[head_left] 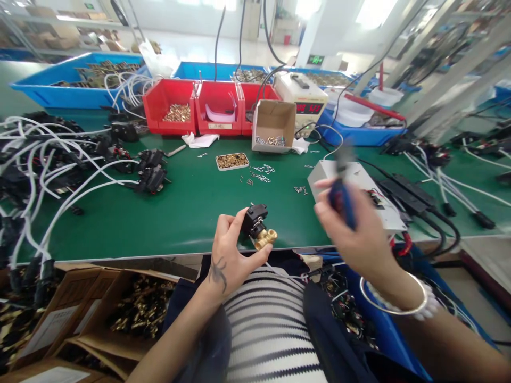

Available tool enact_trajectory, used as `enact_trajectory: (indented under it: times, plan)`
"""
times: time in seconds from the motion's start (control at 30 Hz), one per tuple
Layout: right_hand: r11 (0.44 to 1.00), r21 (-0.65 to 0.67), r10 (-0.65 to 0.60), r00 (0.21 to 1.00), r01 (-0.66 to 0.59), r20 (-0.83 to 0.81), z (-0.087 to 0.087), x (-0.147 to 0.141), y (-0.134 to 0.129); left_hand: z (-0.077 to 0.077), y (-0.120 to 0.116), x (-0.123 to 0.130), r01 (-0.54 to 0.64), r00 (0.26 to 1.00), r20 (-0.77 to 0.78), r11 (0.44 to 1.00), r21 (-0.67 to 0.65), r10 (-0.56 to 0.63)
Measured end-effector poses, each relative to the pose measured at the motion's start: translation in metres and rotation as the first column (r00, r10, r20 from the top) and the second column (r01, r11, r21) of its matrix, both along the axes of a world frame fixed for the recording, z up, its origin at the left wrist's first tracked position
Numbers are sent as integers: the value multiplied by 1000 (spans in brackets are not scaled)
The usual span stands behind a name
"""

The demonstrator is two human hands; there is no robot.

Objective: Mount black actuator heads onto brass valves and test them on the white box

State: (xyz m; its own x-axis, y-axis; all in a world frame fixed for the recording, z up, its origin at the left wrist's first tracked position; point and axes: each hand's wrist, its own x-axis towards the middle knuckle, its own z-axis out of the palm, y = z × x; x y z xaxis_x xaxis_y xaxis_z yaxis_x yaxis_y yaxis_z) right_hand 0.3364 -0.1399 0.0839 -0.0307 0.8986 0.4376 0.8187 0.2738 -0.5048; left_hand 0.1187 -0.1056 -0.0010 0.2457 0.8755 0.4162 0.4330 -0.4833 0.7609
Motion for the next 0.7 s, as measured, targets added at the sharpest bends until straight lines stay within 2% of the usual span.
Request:
enact_trajectory:
  times: [0.07,0.1,0.13,0.2,0.27,0.3,0.33,0.37,0.4,0.43,0.47,0.5,0.57,0.6,0.63,0.67,0.7]
  plan:
    - [970,-180,190,972,-163,141,-3,2,5,0,0,0,-2,1000,-2,1000,-9,2]
    - [960,-207,230,957,-191,180,-2,4,7,0,0,0,-5,1000,-3,1000,-12,5]
    - [974,-155,192,963,-164,187,2,5,7,0,0,0,-6,1000,-3,1000,-11,6]
    - [998,67,0,997,-5,77,12,5,7,0,1,0,-1,1000,-4,1000,-1,1]
    - [946,265,-152,977,188,-148,17,3,5,1,1,0,10,1000,-6,1000,8,-10]
    - [937,282,-153,969,204,-192,17,1,5,1,1,1,15,1000,-8,1000,8,-15]
    - [961,237,-108,982,143,-155,17,0,5,1,1,1,17,1000,-11,1000,8,-17]
    - [991,129,-26,998,33,-56,15,0,6,1,1,1,17,1000,-13,1000,11,-17]
    - [996,-19,83,995,-82,63,14,1,7,0,1,1,16,1000,-14,1000,15,-16]
    - [973,-164,188,969,-162,159,13,1,8,0,1,1,15,1000,-14,1000,20,-15]
    - [951,-243,246,947,-193,209,13,2,9,0,2,1,15,1000,-14,1000,26,-14]
    - [957,-229,228,950,-179,212,13,3,10,-1,2,2,13,1000,-13,999,30,-13]
    - [999,11,31,997,-31,70,13,1,10,-1,2,2,18,1000,-18,999,30,-17]
    - [987,144,-72,996,78,-46,11,-1,10,-1,3,2,21,1000,-22,999,27,-20]
    - [963,222,-125,984,152,-129,9,-3,10,-1,3,2,24,999,-27,999,23,-24]
    - [961,228,-124,982,155,-143,6,-4,10,-1,3,2,30,999,-32,999,16,-29]
    - [982,166,-79,993,93,-86,3,-5,10,0,3,2,37,999,-36,999,8,-37]
